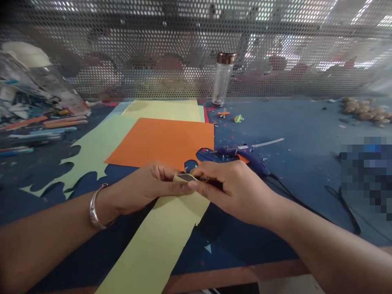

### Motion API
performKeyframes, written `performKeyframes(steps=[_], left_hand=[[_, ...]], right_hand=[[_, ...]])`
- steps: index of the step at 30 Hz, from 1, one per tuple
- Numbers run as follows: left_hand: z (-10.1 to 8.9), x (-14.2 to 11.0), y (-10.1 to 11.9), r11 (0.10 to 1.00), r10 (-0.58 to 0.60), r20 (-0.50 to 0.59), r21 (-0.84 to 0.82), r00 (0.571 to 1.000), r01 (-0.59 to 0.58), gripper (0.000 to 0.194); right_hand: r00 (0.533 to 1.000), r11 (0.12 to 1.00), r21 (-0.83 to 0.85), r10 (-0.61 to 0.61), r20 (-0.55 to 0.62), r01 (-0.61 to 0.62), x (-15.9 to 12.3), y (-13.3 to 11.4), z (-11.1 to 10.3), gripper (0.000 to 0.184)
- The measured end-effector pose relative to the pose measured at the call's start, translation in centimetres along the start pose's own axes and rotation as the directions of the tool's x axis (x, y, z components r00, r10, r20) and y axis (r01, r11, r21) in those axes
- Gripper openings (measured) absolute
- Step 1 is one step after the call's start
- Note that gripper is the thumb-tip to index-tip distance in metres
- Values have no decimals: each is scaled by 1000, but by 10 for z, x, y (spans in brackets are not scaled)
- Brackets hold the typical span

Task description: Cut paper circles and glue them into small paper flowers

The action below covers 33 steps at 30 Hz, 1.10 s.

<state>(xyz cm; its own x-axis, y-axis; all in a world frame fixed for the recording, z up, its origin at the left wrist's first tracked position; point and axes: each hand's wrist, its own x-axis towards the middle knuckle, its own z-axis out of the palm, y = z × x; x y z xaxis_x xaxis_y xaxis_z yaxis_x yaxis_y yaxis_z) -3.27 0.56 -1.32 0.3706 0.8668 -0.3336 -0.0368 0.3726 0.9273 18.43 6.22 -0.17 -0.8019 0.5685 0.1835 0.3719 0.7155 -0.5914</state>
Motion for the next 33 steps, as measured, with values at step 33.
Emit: performKeyframes(steps=[33], left_hand=[[-22, -5, 12, 938, -17, -161, 338, 987, 71, 31]], right_hand=[[996, 998, -6, 61, -65, -62, -1, 3, 5, 29]])
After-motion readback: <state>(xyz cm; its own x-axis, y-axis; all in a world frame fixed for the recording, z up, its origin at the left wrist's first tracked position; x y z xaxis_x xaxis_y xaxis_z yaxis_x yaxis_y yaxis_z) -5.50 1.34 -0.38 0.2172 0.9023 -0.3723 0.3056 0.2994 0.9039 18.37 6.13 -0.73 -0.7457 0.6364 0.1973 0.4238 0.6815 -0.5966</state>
